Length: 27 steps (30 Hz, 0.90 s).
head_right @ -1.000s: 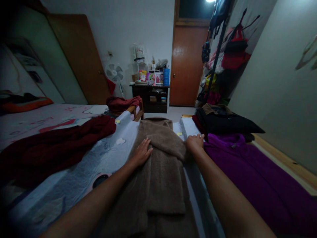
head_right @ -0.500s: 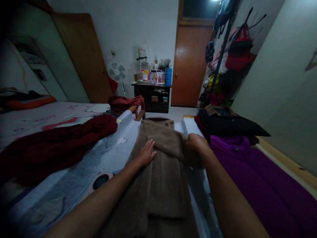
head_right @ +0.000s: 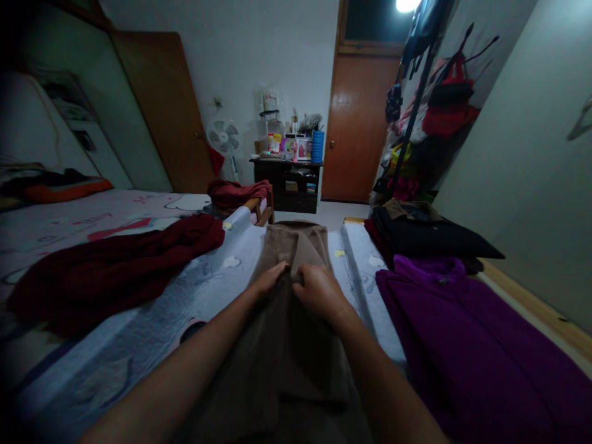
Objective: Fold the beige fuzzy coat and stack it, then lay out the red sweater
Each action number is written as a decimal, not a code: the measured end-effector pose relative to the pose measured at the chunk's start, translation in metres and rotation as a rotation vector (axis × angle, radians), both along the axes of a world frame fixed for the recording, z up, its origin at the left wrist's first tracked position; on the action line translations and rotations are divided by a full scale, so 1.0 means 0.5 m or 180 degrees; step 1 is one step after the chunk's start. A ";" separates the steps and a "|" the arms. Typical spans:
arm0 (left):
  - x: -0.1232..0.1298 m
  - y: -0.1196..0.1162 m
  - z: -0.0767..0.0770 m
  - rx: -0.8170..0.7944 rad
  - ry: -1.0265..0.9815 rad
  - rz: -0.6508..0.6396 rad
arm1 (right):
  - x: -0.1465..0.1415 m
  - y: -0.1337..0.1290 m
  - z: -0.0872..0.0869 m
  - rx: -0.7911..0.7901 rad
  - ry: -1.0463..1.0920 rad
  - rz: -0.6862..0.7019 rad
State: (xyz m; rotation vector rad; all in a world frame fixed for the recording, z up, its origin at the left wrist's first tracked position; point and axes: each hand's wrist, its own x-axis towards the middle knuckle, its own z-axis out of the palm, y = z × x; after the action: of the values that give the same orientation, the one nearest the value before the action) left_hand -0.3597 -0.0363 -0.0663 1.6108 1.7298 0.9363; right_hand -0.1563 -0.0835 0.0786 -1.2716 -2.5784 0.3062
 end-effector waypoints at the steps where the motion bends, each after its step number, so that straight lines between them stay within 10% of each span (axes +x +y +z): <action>1: -0.004 -0.001 0.002 -0.0007 -0.0262 0.0013 | -0.014 -0.015 -0.005 -0.0038 -0.0011 0.0053; 7: -0.008 -0.044 0.023 -0.0314 -0.2931 -0.0016 | -0.076 -0.093 -0.060 -0.0412 -0.0073 0.0315; 16: -0.006 -0.118 0.047 -0.0324 -0.2732 0.0296 | -0.046 -0.078 -0.094 -0.1045 0.0670 0.1101; 24: -0.005 -0.161 0.054 -0.0309 -0.2888 0.0555 | 0.075 0.094 -0.168 -0.0077 -0.0078 -0.0825; 27: -0.003 -0.173 0.054 -0.0220 -0.2947 0.0699 | 0.080 0.120 -0.213 -0.0019 -0.0373 -0.0840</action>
State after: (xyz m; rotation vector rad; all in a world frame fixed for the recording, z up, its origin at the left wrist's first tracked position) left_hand -0.3611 -0.1230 -0.0392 0.7208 1.2429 1.4101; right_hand -0.1165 -0.0236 -0.0279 -1.6548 -2.4617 0.1929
